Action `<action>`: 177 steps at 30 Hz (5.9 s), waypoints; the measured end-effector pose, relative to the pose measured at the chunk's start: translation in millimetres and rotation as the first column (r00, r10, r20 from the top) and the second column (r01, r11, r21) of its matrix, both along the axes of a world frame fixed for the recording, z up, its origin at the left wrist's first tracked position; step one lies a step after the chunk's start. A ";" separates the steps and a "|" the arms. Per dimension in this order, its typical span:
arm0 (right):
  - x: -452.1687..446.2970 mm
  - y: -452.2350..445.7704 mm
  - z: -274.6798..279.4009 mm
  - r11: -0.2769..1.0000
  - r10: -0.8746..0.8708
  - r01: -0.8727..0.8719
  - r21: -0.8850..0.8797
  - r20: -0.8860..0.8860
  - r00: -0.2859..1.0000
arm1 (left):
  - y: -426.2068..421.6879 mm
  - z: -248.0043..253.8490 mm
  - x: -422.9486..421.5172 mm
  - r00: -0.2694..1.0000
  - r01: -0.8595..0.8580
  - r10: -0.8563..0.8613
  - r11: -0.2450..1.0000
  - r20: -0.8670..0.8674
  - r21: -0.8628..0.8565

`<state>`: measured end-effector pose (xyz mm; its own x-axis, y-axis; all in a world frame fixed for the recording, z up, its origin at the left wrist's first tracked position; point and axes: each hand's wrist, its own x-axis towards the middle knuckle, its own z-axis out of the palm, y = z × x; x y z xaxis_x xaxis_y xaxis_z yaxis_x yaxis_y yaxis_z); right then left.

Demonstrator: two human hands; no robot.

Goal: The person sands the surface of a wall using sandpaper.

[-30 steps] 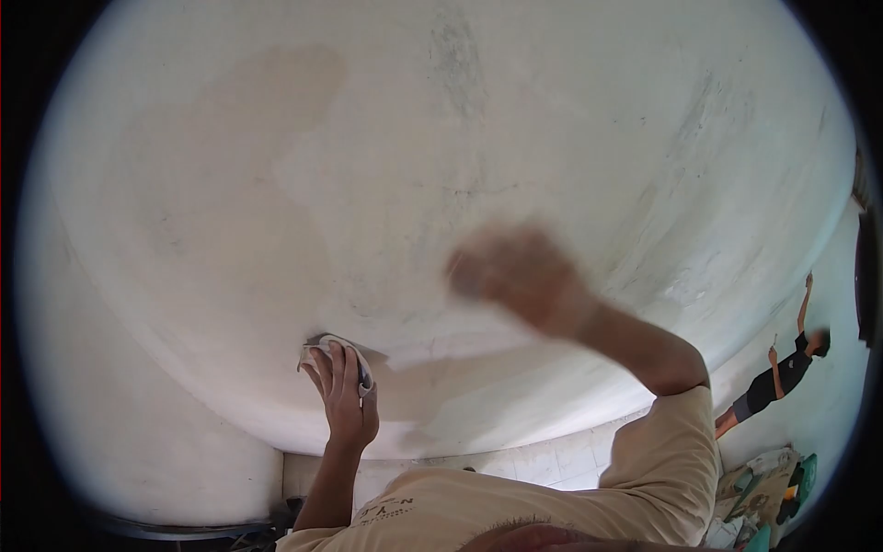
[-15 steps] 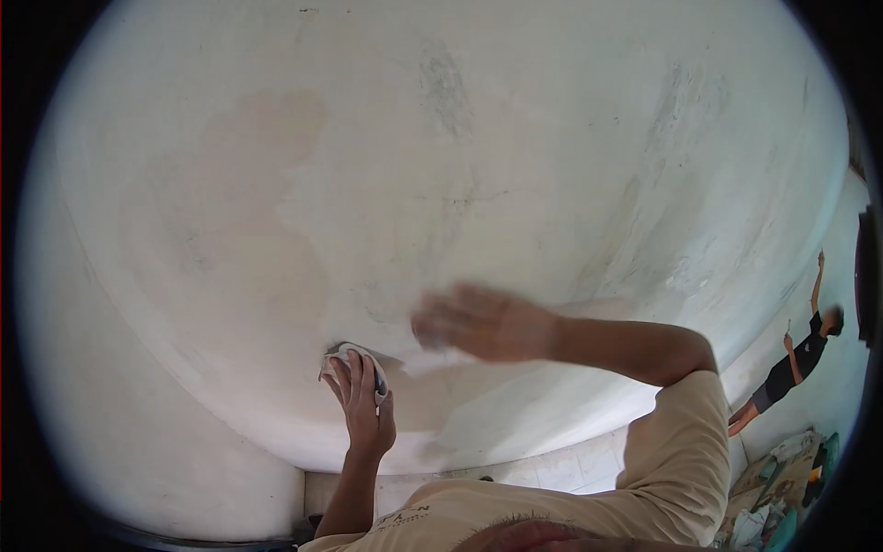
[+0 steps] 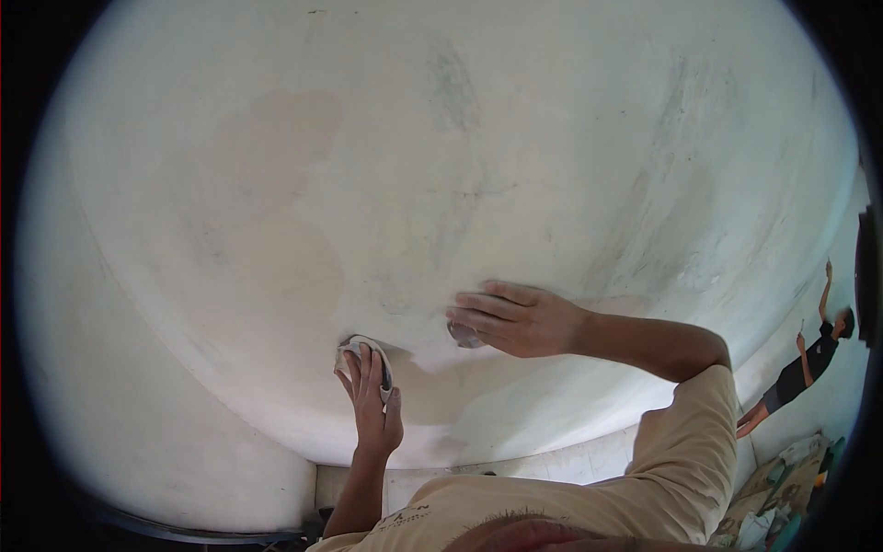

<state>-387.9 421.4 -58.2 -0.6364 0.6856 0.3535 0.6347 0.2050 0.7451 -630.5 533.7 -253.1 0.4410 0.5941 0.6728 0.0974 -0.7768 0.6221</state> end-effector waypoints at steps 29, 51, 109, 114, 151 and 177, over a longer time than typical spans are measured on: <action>35.8 -25.8 118.7 0.978 -0.115 0.100 0.184 0.069 0.991 | -9.1 -2.8 20.4 0.996 -0.092 0.092 0.996 -0.023 0.001; 48.1 -35.2 102.0 0.813 0.132 0.076 0.578 -0.310 0.942 | -3.7 -15.2 29.9 0.984 -0.166 0.170 0.984 -0.046 0.067; 125.6 -128.7 -326.2 0.341 0.245 0.902 0.263 -0.952 0.185 | 48.1 -1.1 76.1 0.949 -0.315 0.251 0.740 0.191 0.594; 238.3 -218.1 -249.0 0.145 0.775 0.987 0.063 -0.627 -0.074 | 45.6 -3.0 73.9 0.947 -0.322 0.259 0.741 0.191 0.589; 330.7 -284.2 -226.0 0.372 0.457 0.724 0.581 -0.794 0.401 | -38.2 -28.8 204.5 0.934 -0.356 0.286 0.751 0.212 0.556; 400.2 -354.6 -139.9 0.151 0.173 0.863 0.482 -0.872 0.457 | -55.6 -13.4 269.7 0.946 -0.321 0.231 0.766 0.227 0.557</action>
<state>12.3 66.8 -198.1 0.3768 -0.3506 0.8574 0.6271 -0.5846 -0.5147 -360.8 478.1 -266.5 0.1959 0.1531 0.9686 0.3137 -0.9456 0.0861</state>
